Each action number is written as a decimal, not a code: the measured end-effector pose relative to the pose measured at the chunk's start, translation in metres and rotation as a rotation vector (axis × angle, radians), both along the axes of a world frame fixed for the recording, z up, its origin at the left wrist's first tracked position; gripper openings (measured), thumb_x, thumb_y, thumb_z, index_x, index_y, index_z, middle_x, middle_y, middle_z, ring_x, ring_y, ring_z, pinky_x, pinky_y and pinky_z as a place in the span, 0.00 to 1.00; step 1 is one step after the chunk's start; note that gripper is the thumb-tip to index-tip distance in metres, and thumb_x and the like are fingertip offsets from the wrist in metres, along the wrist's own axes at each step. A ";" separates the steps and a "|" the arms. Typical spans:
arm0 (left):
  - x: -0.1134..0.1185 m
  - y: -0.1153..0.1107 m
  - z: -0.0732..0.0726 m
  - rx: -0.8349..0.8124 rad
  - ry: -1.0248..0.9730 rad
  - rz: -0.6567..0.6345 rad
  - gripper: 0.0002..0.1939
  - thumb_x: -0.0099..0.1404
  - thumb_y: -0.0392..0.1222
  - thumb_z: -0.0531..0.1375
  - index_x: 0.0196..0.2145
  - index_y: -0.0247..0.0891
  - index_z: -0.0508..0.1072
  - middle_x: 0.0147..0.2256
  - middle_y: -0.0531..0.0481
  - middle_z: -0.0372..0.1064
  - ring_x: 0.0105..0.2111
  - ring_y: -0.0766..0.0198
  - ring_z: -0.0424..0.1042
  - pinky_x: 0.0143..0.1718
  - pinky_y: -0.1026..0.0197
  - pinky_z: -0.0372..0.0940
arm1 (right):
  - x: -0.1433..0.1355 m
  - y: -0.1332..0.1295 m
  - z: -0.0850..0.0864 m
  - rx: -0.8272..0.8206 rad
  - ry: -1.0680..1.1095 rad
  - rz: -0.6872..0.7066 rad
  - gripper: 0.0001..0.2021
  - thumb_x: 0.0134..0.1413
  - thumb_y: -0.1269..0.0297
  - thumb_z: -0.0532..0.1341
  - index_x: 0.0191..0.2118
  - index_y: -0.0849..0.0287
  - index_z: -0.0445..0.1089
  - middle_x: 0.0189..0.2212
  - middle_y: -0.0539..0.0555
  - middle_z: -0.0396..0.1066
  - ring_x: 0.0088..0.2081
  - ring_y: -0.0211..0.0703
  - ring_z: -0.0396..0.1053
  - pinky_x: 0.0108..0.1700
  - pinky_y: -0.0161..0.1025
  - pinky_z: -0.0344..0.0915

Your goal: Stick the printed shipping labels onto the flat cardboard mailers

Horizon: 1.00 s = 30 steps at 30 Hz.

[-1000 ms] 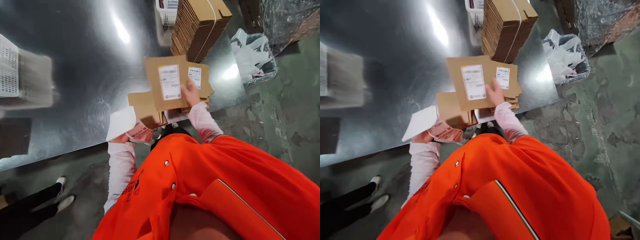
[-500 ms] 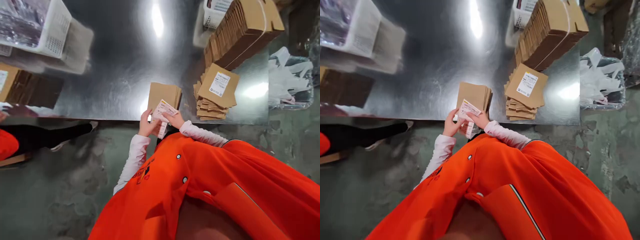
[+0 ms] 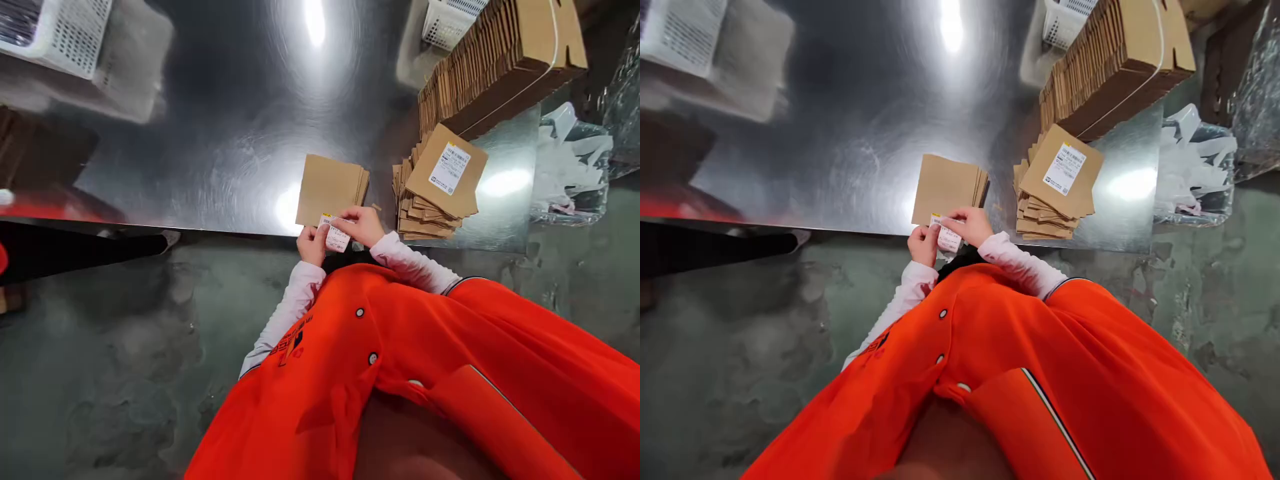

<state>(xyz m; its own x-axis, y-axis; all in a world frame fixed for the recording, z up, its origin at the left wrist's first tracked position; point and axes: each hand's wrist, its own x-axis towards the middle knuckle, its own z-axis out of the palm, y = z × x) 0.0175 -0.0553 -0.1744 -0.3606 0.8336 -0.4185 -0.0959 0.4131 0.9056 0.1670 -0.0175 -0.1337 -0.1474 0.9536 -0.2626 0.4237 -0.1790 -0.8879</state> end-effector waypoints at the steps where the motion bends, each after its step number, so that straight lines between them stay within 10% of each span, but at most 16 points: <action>1: -0.002 0.001 -0.004 -0.002 -0.046 -0.034 0.19 0.49 0.48 0.73 0.23 0.39 0.67 0.22 0.53 0.69 0.32 0.59 0.73 0.36 0.59 0.68 | -0.001 0.006 -0.002 0.026 -0.014 0.007 0.12 0.51 0.57 0.68 0.34 0.61 0.80 0.32 0.53 0.78 0.36 0.43 0.74 0.43 0.40 0.70; 6: -0.031 0.001 -0.023 -0.239 -0.384 -0.348 0.35 0.30 0.47 0.79 0.38 0.34 0.76 0.36 0.41 0.79 0.38 0.49 0.77 0.44 0.48 0.71 | -0.010 0.075 -0.028 0.157 -0.268 -0.003 0.10 0.49 0.57 0.70 0.32 0.59 0.81 0.47 0.55 0.74 0.48 0.49 0.72 0.56 0.46 0.68; 14: -0.060 -0.013 -0.054 -0.375 -0.427 -0.335 0.36 0.27 0.49 0.80 0.36 0.34 0.77 0.37 0.40 0.80 0.41 0.46 0.78 0.49 0.44 0.70 | -0.008 0.158 -0.075 0.160 -0.501 -0.106 0.16 0.53 0.53 0.68 0.41 0.60 0.79 0.53 0.58 0.69 0.56 0.55 0.65 0.62 0.59 0.61; 19: -0.078 -0.057 -0.054 -0.444 -0.389 -0.368 0.34 0.27 0.49 0.80 0.34 0.34 0.76 0.32 0.39 0.79 0.44 0.40 0.77 0.49 0.41 0.70 | -0.021 0.137 -0.069 0.211 -0.625 -0.103 0.38 0.55 0.57 0.69 0.68 0.63 0.58 0.67 0.67 0.54 0.67 0.62 0.53 0.67 0.63 0.52; 24: -0.111 -0.089 -0.023 -0.369 -0.347 -0.261 0.33 0.37 0.58 0.77 0.37 0.36 0.77 0.32 0.42 0.79 0.43 0.42 0.78 0.46 0.43 0.72 | -0.050 0.093 -0.068 0.370 -0.554 0.431 0.37 0.60 0.51 0.64 0.69 0.65 0.56 0.72 0.65 0.47 0.74 0.63 0.36 0.72 0.65 0.26; 27: -0.116 -0.051 -0.007 -0.259 -0.277 -0.160 0.33 0.39 0.63 0.75 0.36 0.38 0.76 0.30 0.45 0.78 0.39 0.45 0.78 0.42 0.47 0.73 | -0.039 0.075 -0.067 0.310 -0.514 0.465 0.31 0.61 0.57 0.62 0.67 0.60 0.60 0.70 0.60 0.52 0.73 0.57 0.43 0.74 0.59 0.32; 30: -0.096 0.020 -0.006 -0.105 -0.159 -0.094 0.25 0.49 0.60 0.71 0.34 0.37 0.75 0.32 0.46 0.77 0.39 0.50 0.78 0.43 0.50 0.73 | -0.010 0.055 -0.063 0.206 -0.582 0.152 0.24 0.67 0.64 0.51 0.66 0.66 0.61 0.62 0.67 0.61 0.65 0.57 0.56 0.69 0.56 0.52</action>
